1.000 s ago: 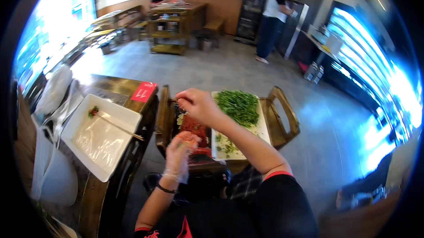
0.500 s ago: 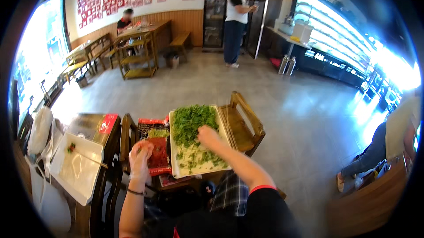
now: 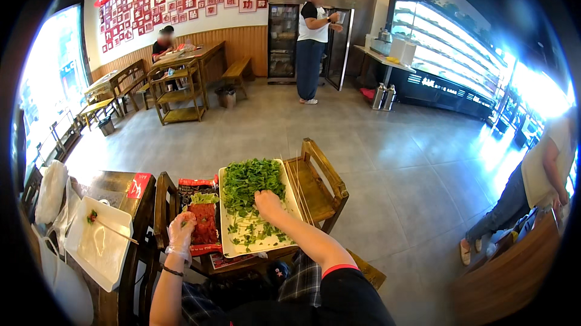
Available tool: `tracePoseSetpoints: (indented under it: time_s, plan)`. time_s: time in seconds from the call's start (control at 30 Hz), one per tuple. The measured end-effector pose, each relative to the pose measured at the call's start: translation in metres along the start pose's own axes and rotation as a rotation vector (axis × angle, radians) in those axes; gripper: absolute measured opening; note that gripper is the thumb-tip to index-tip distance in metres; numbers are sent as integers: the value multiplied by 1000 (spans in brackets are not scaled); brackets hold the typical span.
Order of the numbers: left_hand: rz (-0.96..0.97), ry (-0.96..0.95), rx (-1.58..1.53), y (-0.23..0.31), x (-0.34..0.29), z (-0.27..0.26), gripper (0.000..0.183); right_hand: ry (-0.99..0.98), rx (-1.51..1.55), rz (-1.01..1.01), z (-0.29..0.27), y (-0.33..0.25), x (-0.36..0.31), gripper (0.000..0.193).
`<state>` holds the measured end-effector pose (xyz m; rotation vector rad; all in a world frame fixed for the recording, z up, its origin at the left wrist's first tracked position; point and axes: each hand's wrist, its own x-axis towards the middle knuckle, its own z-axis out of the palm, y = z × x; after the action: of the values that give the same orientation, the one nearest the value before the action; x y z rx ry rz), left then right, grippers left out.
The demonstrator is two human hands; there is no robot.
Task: The person prepares food by wrapping thin slices of meat around sprigs of greens and then threading them onto long wooden skewers.
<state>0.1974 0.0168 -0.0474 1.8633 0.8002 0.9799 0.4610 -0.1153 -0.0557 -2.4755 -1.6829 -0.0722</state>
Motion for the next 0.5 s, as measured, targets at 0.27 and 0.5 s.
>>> tracePoseSetpoints:
  time_s: [0.27,0.5]
  plan:
    - [137,76,312,27,6,-5,13,67,-34,70,-6,9,-5,17]
    - [57,-179,546,22,-4,0,13,147,91,49,-3,1,0,13]
